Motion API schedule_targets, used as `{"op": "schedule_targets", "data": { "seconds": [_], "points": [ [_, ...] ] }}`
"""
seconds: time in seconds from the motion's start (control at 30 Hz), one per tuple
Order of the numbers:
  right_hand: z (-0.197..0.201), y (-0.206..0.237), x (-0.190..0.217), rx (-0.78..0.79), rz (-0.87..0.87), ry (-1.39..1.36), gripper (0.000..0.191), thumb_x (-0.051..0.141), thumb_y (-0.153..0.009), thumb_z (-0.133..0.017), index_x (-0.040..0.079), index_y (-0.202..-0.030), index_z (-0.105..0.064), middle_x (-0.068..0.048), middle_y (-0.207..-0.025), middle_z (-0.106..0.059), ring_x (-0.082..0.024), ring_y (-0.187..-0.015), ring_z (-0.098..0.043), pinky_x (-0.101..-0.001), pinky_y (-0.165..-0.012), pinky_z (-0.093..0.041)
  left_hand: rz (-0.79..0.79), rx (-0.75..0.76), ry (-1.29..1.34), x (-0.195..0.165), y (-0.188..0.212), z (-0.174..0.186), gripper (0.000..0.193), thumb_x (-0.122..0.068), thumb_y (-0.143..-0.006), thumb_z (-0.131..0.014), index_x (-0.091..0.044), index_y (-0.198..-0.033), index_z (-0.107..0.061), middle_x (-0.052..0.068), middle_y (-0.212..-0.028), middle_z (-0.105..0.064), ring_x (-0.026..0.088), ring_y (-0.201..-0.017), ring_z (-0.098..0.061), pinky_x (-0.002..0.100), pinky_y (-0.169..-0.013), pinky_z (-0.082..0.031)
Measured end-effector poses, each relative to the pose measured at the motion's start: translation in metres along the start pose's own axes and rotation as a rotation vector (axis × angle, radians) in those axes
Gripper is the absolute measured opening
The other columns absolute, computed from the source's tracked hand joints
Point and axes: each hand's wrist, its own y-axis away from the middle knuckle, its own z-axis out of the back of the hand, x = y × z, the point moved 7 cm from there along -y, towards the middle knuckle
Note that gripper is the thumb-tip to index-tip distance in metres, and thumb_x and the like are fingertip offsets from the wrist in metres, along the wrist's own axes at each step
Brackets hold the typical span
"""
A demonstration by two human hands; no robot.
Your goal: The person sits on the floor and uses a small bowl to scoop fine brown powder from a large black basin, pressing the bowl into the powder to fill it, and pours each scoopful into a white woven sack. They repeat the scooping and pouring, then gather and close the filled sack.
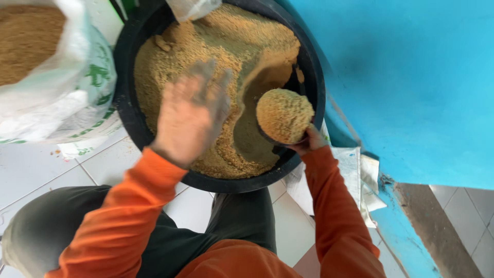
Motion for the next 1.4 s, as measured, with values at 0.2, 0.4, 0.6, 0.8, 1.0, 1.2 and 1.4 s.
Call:
{"op": "schedule_targets", "data": {
  "seconds": [0.2, 0.4, 0.6, 0.8, 1.0, 1.2, 1.4],
  "points": [
    [-0.094, 0.028, 0.066, 0.118, 0.098, 0.317, 0.057, 0.037, -0.1, -0.056, 0.012, -0.151, -0.047, -0.015, -0.146, -0.059, -0.034, -0.129, -0.061, -0.0599, -0.101, -0.054, 0.233, -0.481, -0.459, 0.106, 0.046, 0.154, 0.049, -0.022, -0.095, -0.078, -0.003, -0.137, -0.06, 0.025, -0.146, -0.055, 0.047, -0.134, -0.048, 0.062, -0.11, -0.03],
    [-0.222, 0.054, 0.099, 0.075, 0.096, 0.478, 0.061, 0.048, -0.099, -0.049, 0.016, -0.152, -0.047, -0.013, -0.153, -0.054, -0.037, -0.137, -0.056, -0.0652, -0.106, -0.048, 0.676, -0.529, -0.532, 0.218, 0.127, 0.215, 0.072, -0.029, -0.093, -0.082, -0.005, -0.149, -0.043, 0.029, -0.138, -0.053, 0.045, -0.118, -0.058, 0.055, -0.096, -0.044],
    [-0.377, 0.05, 0.097, 0.425, 0.117, 0.53, 0.065, 0.047, -0.1, -0.048, 0.019, -0.158, -0.035, -0.011, -0.162, -0.045, -0.039, -0.148, -0.046, -0.073, -0.111, -0.04, 0.845, -0.606, -0.281, 0.276, 0.163, 0.226, 0.098, -0.035, -0.093, -0.088, -0.007, -0.162, -0.026, 0.035, -0.132, -0.05, 0.042, -0.103, -0.067, 0.048, -0.085, -0.056],
    [-0.522, 0.028, 0.053, 0.702, -0.005, 0.449, 0.062, 0.039, -0.101, -0.054, 0.016, -0.156, -0.039, -0.014, -0.157, -0.052, -0.038, -0.146, -0.054, -0.0711, -0.113, -0.042, 1.09, -0.443, 0.004, 0.3, 0.173, 0.214, 0.113, -0.024, -0.092, -0.083, -0.008, -0.166, 0.002, 0.03, -0.119, -0.059, 0.044, -0.101, -0.065, 0.05, -0.095, -0.055],
    [-0.631, -0.003, -0.03, 0.583, 0.536, 0.772, 0.057, 0.019, -0.083, -0.081, -0.001, -0.132, -0.061, -0.024, -0.126, -0.072, -0.037, -0.112, -0.076, -0.057, -0.099, -0.066, 0.874, -0.527, 0.183, 0.295, 0.158, 0.222, 0.11, 0.001, -0.086, -0.068, -0.007, -0.17, 0.004, 0.03, -0.13, -0.063, 0.043, -0.118, -0.066, 0.047, -0.106, -0.056],
    [-0.676, 0.03, -0.118, 0.498, 1.801, 1.651, 0.096, 0.019, -0.064, -0.096, 0.028, -0.147, -0.049, -0.021, -0.133, -0.045, -0.043, -0.117, -0.052, -0.0558, -0.097, -0.05, 0.706, -0.556, 0.155, 0.284, 0.15, 0.232, 0.099, 0.01, -0.083, -0.061, -0.003, -0.166, -0.009, 0.029, -0.137, -0.065, 0.044, -0.126, -0.066, 0.046, -0.107, -0.058],
    [-0.669, 0.065, -0.104, 0.686, 1.921, 1.556, 0.105, 0.019, -0.063, -0.097, 0.028, -0.154, -0.045, -0.018, -0.144, -0.034, -0.044, -0.129, -0.044, -0.055, -0.107, -0.048, 0.839, -0.465, 0.122, 0.285, 0.151, 0.231, 0.103, 0.004, -0.083, -0.067, -0.005, -0.168, -0.009, 0.033, -0.131, -0.061, 0.046, -0.116, -0.065, 0.047, -0.103, -0.056]
  ]
}}
